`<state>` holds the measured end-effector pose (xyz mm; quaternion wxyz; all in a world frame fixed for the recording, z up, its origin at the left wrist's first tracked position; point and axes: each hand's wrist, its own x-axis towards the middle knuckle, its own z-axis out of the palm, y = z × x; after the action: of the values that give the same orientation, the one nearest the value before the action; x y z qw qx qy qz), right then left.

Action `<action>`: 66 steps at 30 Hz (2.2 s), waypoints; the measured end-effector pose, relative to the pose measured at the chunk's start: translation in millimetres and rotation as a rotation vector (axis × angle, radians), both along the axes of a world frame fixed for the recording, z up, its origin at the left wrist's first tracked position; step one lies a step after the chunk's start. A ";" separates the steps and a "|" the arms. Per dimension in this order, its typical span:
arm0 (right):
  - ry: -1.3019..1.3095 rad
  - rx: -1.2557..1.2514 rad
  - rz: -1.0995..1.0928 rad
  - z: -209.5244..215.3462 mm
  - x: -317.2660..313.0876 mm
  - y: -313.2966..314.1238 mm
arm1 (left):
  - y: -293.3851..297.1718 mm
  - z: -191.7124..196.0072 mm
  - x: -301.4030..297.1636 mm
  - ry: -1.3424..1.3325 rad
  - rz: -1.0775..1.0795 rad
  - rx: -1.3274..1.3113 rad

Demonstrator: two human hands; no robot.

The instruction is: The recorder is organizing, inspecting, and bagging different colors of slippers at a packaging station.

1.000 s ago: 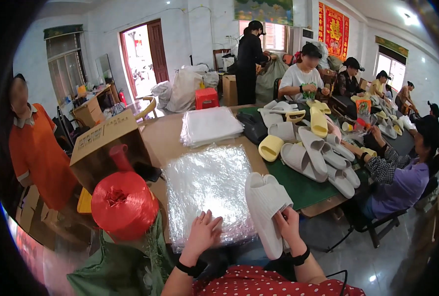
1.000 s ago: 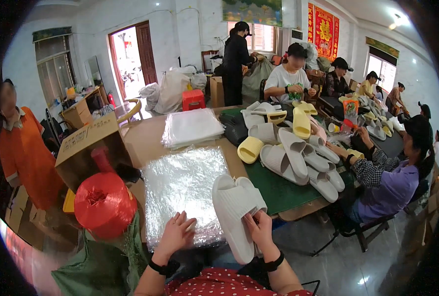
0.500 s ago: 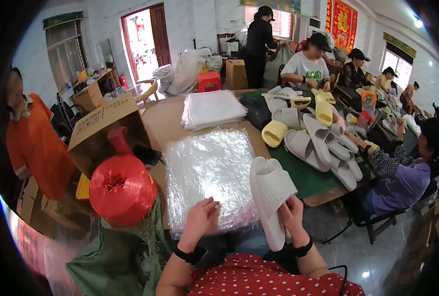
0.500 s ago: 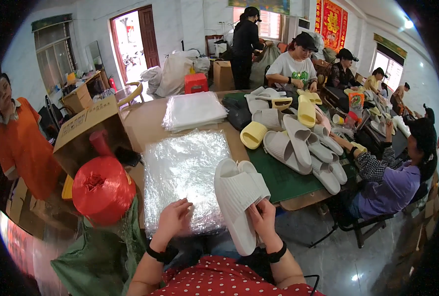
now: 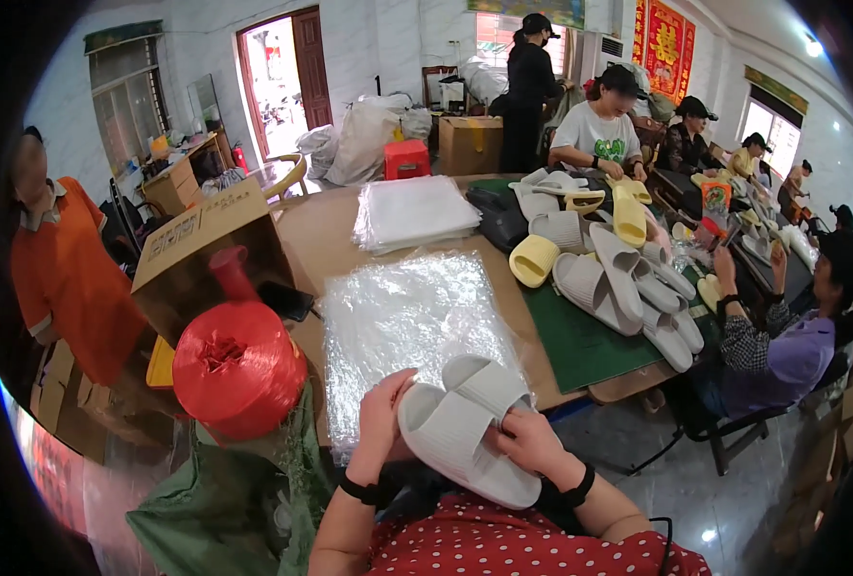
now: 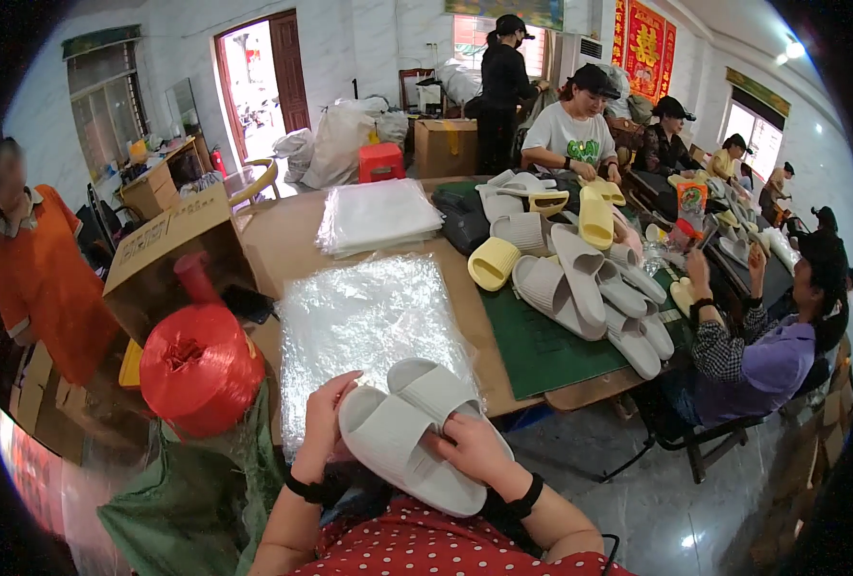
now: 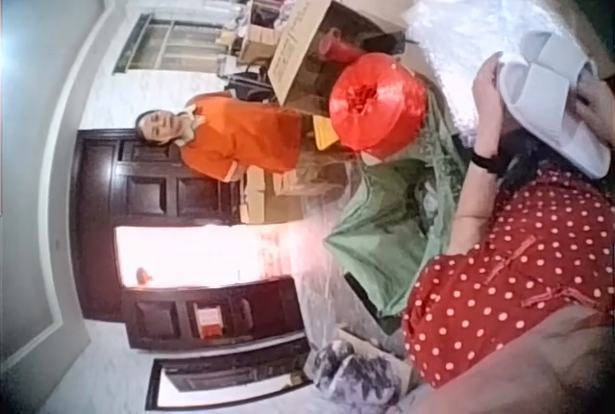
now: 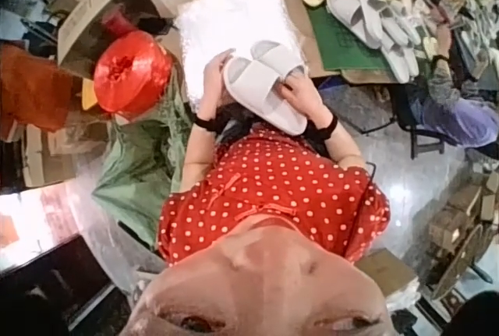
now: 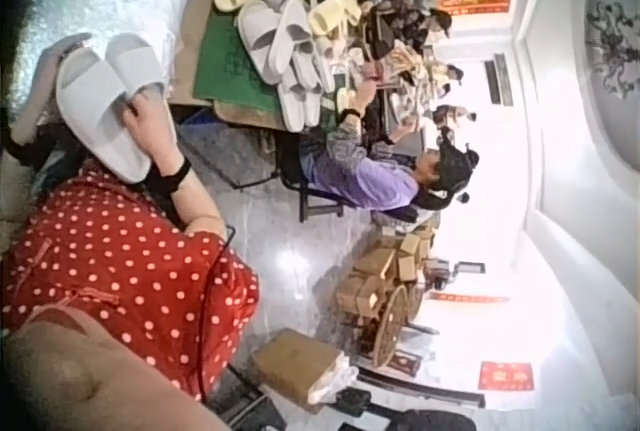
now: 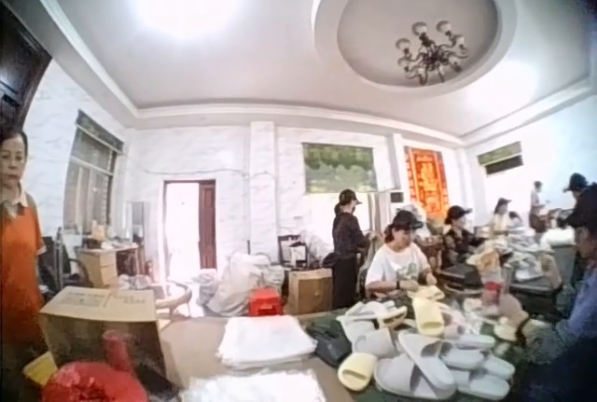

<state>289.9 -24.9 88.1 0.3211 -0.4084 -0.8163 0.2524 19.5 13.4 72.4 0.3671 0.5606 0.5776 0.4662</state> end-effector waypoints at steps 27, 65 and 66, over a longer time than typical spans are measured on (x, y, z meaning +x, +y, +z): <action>-0.093 0.347 -0.155 -23.7 -96.2 118.6 | -17.8 37.1 6.9 0.319 -0.434 0.512; 0.475 -0.323 -0.247 -23.1 1.9 87.9 | -62.7 -4.4 -70.5 0.243 0.212 -0.142; 0.476 -0.330 -0.245 -26.4 3.8 86.2 | -57.9 -2.4 -74.6 0.213 0.250 -0.051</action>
<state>293.6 61.2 61.7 0.4605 -0.4799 -0.6109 0.4294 -55.1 -44.5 70.0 0.2571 0.5211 0.6903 0.4312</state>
